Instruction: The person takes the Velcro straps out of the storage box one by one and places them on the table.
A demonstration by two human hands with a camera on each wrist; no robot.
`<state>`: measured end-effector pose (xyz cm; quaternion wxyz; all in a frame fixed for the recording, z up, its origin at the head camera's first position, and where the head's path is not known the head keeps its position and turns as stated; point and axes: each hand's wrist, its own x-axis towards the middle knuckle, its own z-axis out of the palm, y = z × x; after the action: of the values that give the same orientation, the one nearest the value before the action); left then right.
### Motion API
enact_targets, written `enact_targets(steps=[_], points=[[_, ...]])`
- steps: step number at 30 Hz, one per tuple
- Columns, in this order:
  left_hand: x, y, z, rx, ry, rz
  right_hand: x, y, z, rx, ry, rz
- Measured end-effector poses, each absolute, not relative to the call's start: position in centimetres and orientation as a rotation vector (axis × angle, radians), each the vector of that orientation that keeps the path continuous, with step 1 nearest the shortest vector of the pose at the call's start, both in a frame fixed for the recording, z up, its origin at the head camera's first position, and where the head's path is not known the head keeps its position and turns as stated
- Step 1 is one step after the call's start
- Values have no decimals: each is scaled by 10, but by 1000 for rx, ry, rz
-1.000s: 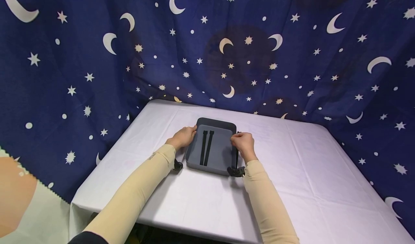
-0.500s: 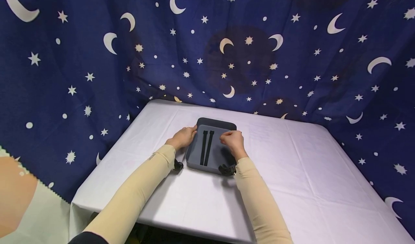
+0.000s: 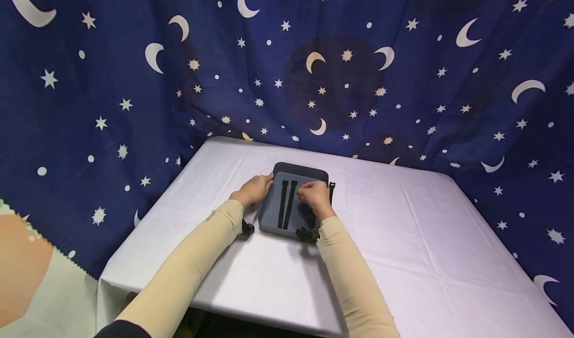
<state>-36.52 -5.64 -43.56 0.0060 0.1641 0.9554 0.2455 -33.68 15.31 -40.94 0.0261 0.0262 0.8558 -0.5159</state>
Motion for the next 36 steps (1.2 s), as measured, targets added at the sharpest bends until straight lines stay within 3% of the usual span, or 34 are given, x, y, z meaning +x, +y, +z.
enact_targets(steps=[36], points=[[-368, -56, -436, 484, 2980, 756, -339, 124, -423, 90, 2696, -1397]])
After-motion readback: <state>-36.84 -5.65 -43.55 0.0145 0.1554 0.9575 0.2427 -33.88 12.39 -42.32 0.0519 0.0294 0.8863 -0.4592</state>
